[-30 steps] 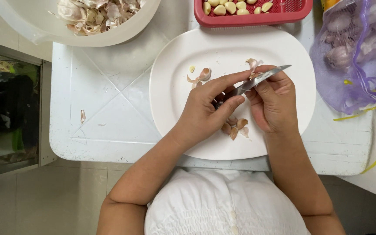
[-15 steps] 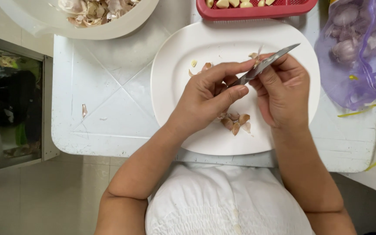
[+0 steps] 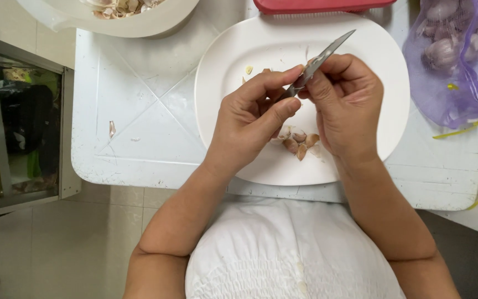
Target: Peeling garlic cloves using a paring knife and hands on a white plate.
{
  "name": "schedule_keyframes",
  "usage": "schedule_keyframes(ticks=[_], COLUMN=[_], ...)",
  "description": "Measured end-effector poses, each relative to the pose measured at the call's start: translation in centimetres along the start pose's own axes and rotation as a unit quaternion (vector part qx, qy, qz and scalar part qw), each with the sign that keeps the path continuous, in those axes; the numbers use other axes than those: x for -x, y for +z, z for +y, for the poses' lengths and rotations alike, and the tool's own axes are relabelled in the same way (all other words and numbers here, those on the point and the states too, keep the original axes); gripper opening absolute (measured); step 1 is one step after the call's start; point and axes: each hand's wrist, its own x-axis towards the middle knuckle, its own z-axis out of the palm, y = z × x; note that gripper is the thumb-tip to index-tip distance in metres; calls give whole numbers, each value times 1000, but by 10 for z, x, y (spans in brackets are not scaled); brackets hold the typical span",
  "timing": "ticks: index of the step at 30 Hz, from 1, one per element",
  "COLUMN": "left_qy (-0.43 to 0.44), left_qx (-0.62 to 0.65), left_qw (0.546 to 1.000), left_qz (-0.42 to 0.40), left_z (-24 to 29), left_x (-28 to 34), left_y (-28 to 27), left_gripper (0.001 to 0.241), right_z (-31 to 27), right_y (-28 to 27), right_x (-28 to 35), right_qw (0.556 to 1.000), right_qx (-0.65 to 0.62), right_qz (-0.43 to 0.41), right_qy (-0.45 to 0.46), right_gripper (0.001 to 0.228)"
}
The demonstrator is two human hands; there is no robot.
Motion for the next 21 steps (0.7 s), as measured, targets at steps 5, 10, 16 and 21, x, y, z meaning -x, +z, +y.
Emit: schedule_keyframes(ticks=[5, 10, 16, 21], left_qy=[14, -17, -79, -76], left_qx=[2, 15, 18, 35], left_qw=[1000, 1000, 996, 996], left_qz=[1, 10, 34, 34], left_z=[-13, -25, -25, -30], left_x=[14, 36, 50, 52], left_y=[-12, -29, -33, -30], left_gripper=[33, 35, 35, 38], right_z=[24, 47, 60, 56], right_y=[0, 6, 7, -1], right_x=[14, 37, 47, 47], right_qw=[1000, 992, 985, 985], right_qx=[7, -68, -95, -67], right_qz=[17, 18, 20, 10], right_qy=[22, 106, 143, 157], right_gripper=[20, 21, 20, 22])
